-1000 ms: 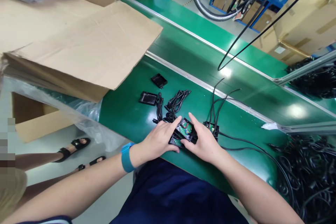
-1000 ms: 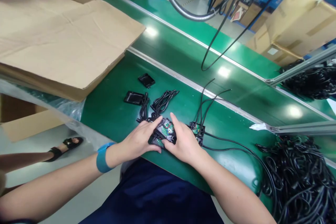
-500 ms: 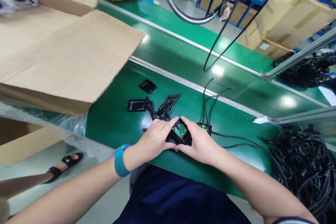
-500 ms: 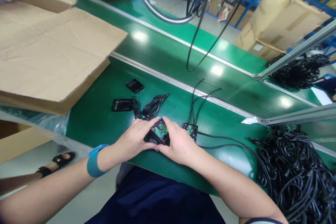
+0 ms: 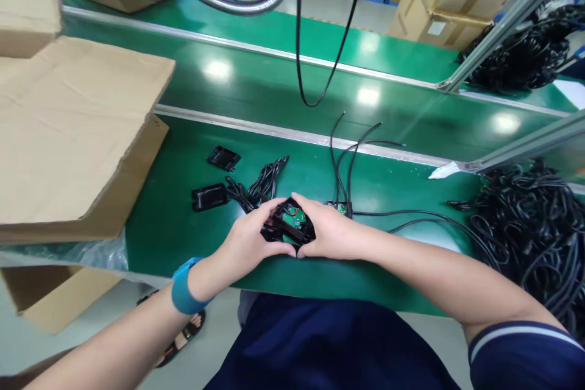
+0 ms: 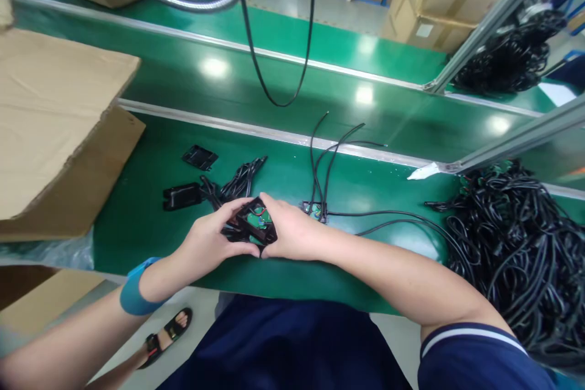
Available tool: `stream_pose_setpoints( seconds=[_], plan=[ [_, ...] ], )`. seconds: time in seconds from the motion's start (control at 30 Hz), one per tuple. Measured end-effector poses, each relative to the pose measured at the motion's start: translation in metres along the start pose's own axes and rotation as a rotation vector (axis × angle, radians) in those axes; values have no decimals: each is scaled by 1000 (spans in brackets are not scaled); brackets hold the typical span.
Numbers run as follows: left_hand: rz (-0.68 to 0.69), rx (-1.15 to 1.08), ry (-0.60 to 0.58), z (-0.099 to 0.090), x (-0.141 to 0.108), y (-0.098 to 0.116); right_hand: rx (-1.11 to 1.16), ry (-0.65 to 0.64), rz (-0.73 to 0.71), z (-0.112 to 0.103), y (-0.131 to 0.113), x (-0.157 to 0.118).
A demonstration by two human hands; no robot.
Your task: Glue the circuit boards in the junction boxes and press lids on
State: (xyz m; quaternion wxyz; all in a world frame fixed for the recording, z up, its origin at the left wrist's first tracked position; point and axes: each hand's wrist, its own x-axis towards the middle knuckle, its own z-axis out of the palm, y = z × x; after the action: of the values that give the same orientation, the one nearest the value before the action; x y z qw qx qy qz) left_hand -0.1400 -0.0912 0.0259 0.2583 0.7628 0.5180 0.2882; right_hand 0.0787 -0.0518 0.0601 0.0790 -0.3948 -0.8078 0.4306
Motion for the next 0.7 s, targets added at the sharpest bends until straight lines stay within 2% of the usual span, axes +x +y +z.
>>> stream_pose_setpoints(
  seconds=[0.13,0.23,0.3,0.4,0.5,0.57,0.63,0.7],
  plan=[
    [-35,-52,-5,-5,12,10,29,-16,-56,-19,-2,2],
    [-51,-87,26,-1,34,17,71,14,-63,-41,0,9],
    [-38,-104,67,4,53,22,72,28,-40,-62,2,15],
    [5,-85,129,10,84,23,146,-46,79,-102,8,26],
    [70,99,231,13,108,12,276,-151,202,-148,17,37],
    [66,239,276,13,125,-3,297,-185,228,-177,25,44],
    [-16,286,210,14,145,-20,276,-176,242,-202,33,52],
    [-89,275,65,16,171,-34,233,-152,249,-222,42,61]
  ],
)
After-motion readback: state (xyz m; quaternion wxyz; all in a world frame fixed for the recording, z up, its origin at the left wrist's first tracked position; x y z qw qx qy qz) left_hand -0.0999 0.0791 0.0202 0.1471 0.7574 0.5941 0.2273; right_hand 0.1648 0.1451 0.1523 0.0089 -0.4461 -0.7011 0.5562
